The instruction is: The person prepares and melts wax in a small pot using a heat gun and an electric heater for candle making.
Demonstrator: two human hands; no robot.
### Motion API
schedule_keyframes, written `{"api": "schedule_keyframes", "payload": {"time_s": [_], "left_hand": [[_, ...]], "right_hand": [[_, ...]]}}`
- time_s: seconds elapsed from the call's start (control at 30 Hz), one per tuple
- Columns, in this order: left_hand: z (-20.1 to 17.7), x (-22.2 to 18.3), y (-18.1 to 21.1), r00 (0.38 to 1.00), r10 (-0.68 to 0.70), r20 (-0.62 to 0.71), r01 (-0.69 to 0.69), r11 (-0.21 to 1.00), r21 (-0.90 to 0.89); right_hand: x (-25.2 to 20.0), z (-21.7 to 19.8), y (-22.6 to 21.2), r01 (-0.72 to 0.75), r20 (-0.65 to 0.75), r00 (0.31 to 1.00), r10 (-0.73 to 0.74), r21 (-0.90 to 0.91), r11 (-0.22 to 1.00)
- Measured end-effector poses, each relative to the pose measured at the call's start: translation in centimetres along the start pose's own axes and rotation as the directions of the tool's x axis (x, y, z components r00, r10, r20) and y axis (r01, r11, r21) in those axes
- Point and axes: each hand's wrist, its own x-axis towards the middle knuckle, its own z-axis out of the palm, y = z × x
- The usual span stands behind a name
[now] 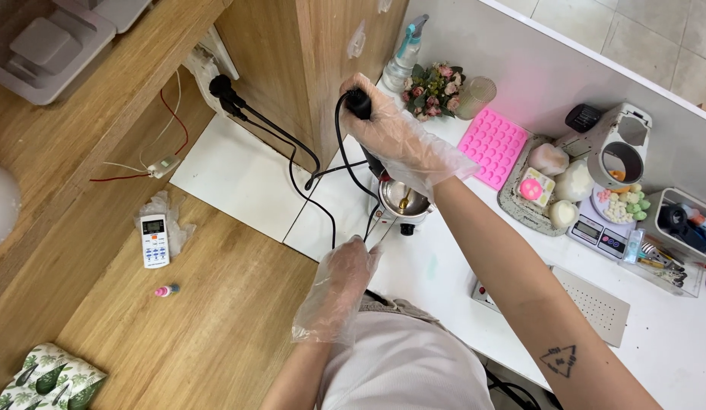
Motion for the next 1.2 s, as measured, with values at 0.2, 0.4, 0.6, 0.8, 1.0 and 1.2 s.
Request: {"api": "schedule_keyframes", "payload": {"time_s": [0.2,0.4,0.6,0.8,1.0,1.2], "left_hand": [[1.3,0.9,-0.9,1.0,-0.001,0.017,0.0,0.998,0.058],[1.4,0.9,-1.1,1.0,0.013,-0.007,-0.012,0.997,0.078],[1.2,1.4,-0.3,0.999,-0.028,0.036,0.024,0.995,0.095],[1.9,2.0,-0.3,0.996,-0.066,0.063,0.059,0.992,0.113],[0.9,2.2,0.9,0.983,-0.129,0.129,0.111,0.984,0.136],[0.6,2.4,1.2,0.985,-0.085,0.147,0.059,0.983,0.172]], "right_hand": [[-1.6,-1.4,0.7,-0.039,-0.154,0.987,0.04,0.009,0.999],[-5.9,-2.6,3.8,-0.086,-0.455,0.879,0.145,0.147,0.985],[-10.2,-1.9,9.1,0.247,-0.821,0.566,0.073,0.253,0.936],[-13.8,-0.9,10.5,0.303,-0.946,0.154,0.287,0.322,0.897],[-14.7,-0.3,10.7,0.246,-0.88,0.052,0.472,0.469,0.848],[-14.6,-0.7,10.6,0.3,-0.792,0.177,0.584,0.609,0.735]]}}
